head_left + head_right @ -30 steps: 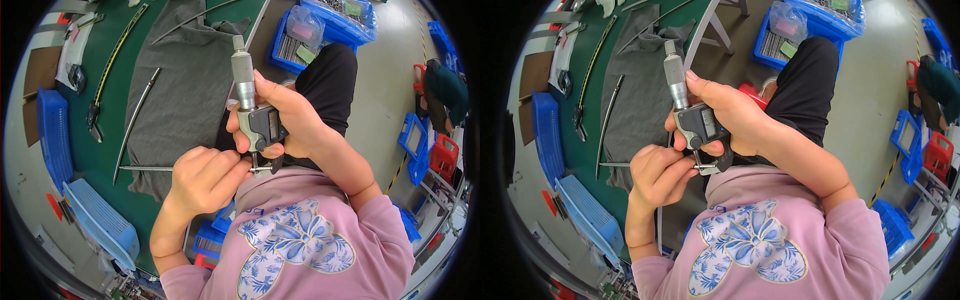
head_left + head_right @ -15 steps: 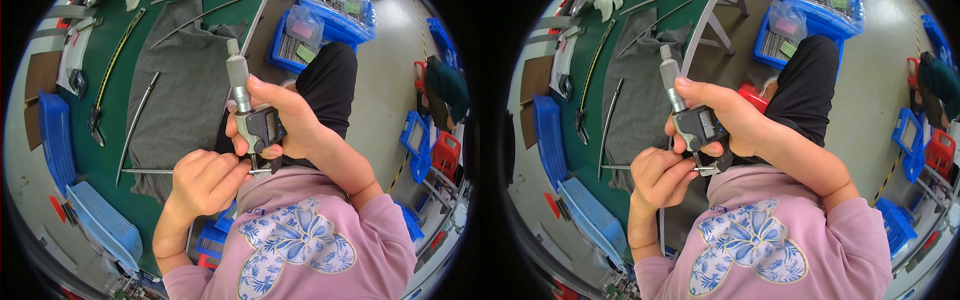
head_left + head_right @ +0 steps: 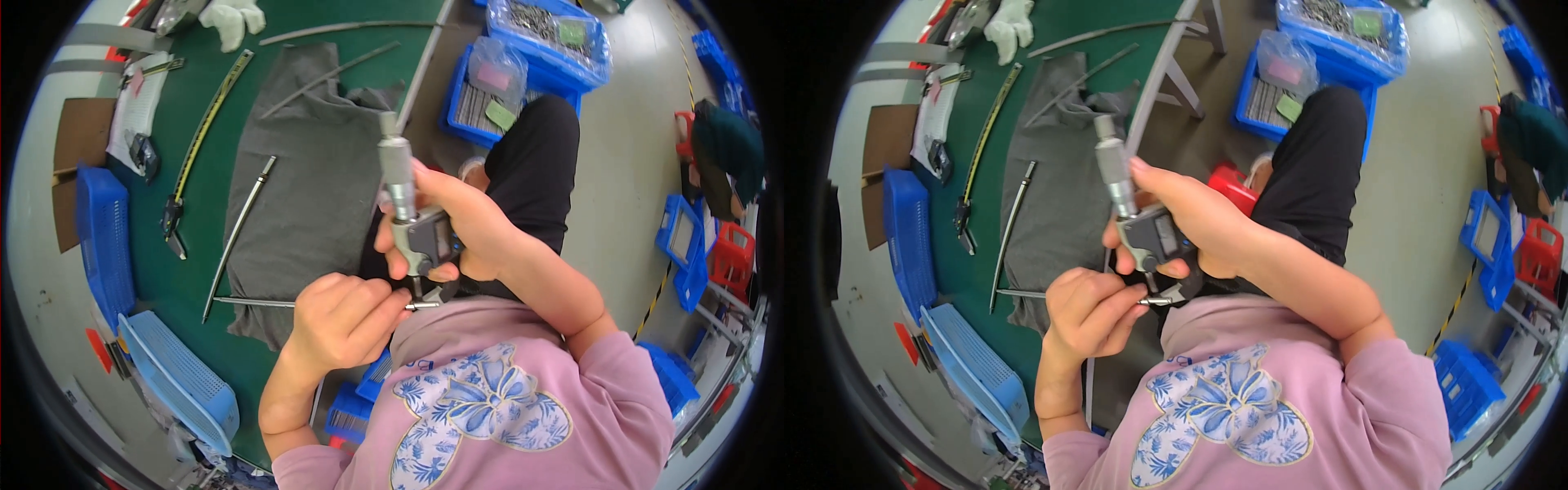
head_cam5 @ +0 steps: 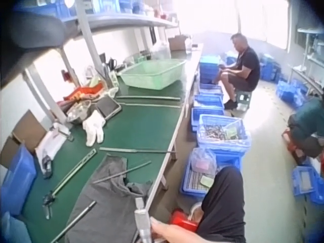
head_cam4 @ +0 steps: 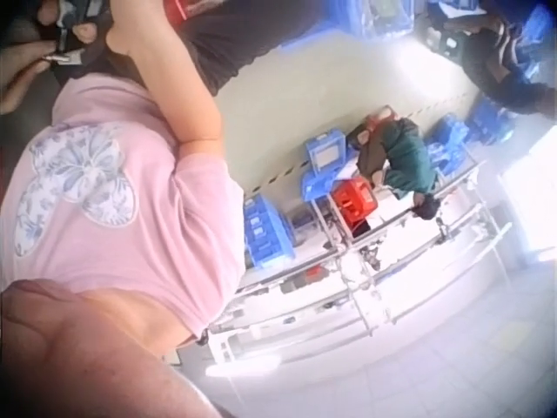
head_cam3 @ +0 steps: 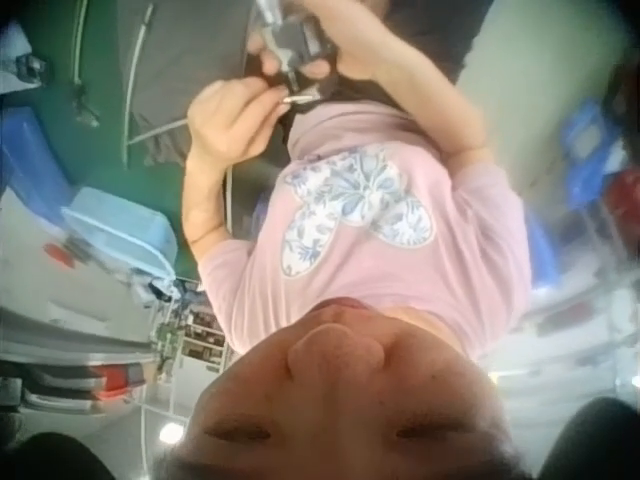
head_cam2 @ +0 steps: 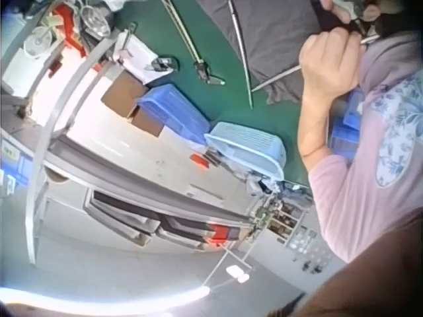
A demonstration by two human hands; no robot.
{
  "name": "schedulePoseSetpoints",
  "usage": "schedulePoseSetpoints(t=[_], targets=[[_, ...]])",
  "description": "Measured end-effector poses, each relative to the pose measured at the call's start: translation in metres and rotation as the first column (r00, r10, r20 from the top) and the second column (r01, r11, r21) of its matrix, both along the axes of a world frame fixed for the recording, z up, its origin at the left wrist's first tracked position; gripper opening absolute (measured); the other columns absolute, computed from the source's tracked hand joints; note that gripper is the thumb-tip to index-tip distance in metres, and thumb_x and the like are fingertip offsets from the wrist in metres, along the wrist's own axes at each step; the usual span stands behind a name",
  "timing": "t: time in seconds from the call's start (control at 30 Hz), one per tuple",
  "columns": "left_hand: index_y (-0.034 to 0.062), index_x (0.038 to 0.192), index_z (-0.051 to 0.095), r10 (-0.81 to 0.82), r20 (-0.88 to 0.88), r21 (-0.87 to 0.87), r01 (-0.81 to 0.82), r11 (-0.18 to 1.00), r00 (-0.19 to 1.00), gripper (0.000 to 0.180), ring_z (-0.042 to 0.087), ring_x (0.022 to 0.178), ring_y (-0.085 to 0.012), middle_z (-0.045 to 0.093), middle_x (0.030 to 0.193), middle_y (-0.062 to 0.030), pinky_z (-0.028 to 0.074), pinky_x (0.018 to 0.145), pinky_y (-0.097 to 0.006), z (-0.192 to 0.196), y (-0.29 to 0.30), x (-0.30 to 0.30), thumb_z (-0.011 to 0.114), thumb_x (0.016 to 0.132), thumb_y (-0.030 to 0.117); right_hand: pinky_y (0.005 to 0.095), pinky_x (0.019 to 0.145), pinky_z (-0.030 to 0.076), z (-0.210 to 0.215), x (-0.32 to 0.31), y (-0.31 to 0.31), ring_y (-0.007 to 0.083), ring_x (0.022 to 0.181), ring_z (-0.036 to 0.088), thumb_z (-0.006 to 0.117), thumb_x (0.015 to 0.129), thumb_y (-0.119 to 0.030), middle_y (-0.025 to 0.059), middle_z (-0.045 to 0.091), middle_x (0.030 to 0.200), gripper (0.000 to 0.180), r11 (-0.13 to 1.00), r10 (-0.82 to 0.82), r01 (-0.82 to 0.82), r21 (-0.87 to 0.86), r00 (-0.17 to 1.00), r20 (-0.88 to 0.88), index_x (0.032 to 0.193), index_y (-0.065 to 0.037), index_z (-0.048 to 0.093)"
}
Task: Using a metal file to smooth a component on a metal rod and then measuring the dimensions with a micrometer.
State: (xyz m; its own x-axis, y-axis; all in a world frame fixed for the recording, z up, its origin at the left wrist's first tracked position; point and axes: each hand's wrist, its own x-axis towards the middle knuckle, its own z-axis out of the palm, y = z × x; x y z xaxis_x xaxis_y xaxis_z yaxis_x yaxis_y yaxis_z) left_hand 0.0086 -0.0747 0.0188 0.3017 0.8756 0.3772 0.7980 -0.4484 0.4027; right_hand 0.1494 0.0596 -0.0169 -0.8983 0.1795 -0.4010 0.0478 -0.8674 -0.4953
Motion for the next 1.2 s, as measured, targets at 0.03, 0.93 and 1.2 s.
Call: schedulePoseSetpoints(t=[0.03,0.93,1.2], targets=[[0.0037,0.083,0.066,-0.003,0.007,0.002,0.003,1.0,1.0,0.02,0.054,0.056,-0.0157,0.058,0.076,-0.0029,0.04,0.047,-0.027,0.003,0.002,0.0,0.072,0.065,0.012,0.023,0.034,0.036,0.001,0.005,0.005,0.0165,0.045,0.054,0.032,0.094,-0.058,0.0208,0.065,0.073,0.071,1.0,0.003,-0.003,-0.007,1.0,0.007,0.094,0.006,0.061],[0.0064,0.08,0.062,0.392,0.064,0.069,-0.396,0.916,0.918,0.015,0.053,0.068,-0.0218,0.051,0.076,-0.0039,0.042,0.057,-0.034,-0.021,0.021,-0.024,0.07,0.068,0.011,0.0331,0.064,0.049,0.043,-0.137,0.245,0.02,0.063,0.065,0.062,0.074,-0.055,0.0075,0.065,0.064,0.051,-0.144,-0.716,-0.522,0.841,0.641,0.276,0.08,-0.004,0.07],[0.0048,0.079,0.062,0.34,-0.076,0.047,-0.338,0.94,0.937,0.014,0.054,0.071,-0.0232,0.053,0.077,-0.0055,0.042,0.059,-0.034,-0.01,0.026,-0.024,0.069,0.067,0.009,0.0415,0.078,0.047,0.02,-0.131,0.255,0.031,0.089,0.062,0.054,0.084,-0.05,0.0127,0.065,0.089,0.046,-0.634,-0.687,-0.468,0.616,0.707,-0.169,0.086,-0.007,0.072]])
